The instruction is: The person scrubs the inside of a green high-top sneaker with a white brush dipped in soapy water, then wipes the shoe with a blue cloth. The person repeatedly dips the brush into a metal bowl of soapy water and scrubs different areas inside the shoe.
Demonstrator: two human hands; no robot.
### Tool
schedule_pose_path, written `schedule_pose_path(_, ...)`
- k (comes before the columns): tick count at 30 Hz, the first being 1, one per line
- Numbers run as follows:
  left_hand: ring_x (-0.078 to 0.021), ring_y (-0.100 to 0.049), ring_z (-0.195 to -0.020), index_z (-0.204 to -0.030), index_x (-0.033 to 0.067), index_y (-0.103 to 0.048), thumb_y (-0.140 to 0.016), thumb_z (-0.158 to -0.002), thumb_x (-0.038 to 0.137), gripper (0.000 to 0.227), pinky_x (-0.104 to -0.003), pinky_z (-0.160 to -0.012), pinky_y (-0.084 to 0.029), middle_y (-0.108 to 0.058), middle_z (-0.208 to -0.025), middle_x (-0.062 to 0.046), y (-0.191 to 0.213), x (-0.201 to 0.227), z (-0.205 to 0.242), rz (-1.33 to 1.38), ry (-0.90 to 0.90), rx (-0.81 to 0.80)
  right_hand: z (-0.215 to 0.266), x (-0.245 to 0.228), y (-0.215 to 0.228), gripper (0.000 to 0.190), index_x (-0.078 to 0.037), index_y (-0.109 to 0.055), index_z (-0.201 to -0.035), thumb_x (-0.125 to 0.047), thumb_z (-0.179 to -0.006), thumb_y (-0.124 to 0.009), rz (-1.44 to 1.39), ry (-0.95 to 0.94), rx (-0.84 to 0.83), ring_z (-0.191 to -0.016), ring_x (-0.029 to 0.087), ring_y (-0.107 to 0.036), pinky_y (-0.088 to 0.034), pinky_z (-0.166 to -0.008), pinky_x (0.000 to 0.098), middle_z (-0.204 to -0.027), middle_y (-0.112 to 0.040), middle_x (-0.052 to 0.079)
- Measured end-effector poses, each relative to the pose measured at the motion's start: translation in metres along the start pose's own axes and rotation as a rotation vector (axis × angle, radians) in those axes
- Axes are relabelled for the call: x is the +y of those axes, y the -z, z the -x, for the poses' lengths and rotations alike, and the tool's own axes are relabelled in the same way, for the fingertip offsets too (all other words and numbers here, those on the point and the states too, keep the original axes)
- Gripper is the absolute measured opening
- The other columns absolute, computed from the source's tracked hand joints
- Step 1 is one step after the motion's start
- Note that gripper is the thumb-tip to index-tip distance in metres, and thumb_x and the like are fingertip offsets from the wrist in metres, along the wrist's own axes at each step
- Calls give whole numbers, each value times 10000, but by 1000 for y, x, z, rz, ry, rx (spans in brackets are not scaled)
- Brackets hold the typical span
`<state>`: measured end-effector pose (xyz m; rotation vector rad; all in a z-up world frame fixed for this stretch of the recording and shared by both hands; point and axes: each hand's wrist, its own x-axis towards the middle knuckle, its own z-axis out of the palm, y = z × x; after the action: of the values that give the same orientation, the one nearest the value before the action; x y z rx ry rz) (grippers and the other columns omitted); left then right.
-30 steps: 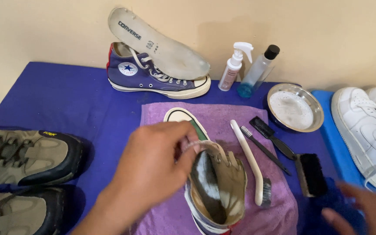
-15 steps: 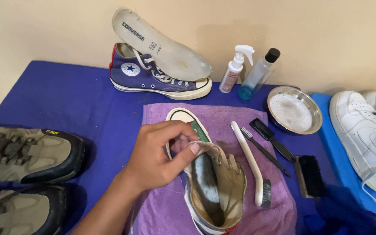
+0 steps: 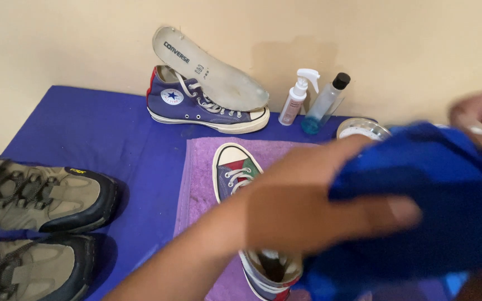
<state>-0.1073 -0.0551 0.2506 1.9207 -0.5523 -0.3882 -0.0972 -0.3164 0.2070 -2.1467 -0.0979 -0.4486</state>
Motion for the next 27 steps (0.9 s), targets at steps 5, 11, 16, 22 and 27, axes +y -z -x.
schedule_pose_path(5, -81, -698, -881, -1030, 151, -773, -605, -813, 433, 394, -243, -821, -568, -754, -931, 36, 28, -31, -13, 282, -204, 262, -25, -64, -29, 826, -51, -543, -1350, -327, -601, -760, -451, -47, -360, -771, 297, -750, -587, -648, 357, -1043, -766, 202)
schedule_pose_path(11, -65, -689, -787, -997, 178, -697, -590, -920, 405, 263, -226, -661, -557, -718, -873, 54, 61, -63, -11, 177, -182, 586, -41, -53, -51, 334, -160, -754, -1170, -159, -838, -796, 291, 58, -173, -809, 105, -585, -456, -718, 262, -967, -718, 1)
schedule_pose_path(16, 2, -411, -616, -865, 203, -470, -606, -1017, 302, 227, -208, -508, -324, -438, -691, 106, 68, -78, -21, 99, -332, 850, -43, -56, -64, 292, -240, -799, -1140, -201, -851, -798, 422, -36, -140, -651, 160, -553, -441, -620, 318, -772, -681, 5)
schedule_pose_path(22, -255, -564, -557, -961, 135, -460, -542, -1028, 520, 399, -437, -625, -392, -519, -631, -5, 83, -105, -34, -415, -273, 1226, -58, -16, -87, 144, -105, -533, -1209, -243, -1210, -494, 274, 87, 151, -671, 143, -415, -322, -610, 385, -775, -521, 5)
schedule_pose_path(27, -223, -489, -524, -955, 149, -492, -554, -1039, 555, 419, -406, -592, -369, -457, -565, -11, 98, -121, -28, -355, -23, 1149, -66, -7, -86, 823, -120, -334, -1588, -224, -853, -689, -752, -87, -340, -1010, 184, -612, -523, -843, 289, -1213, -571, 107)
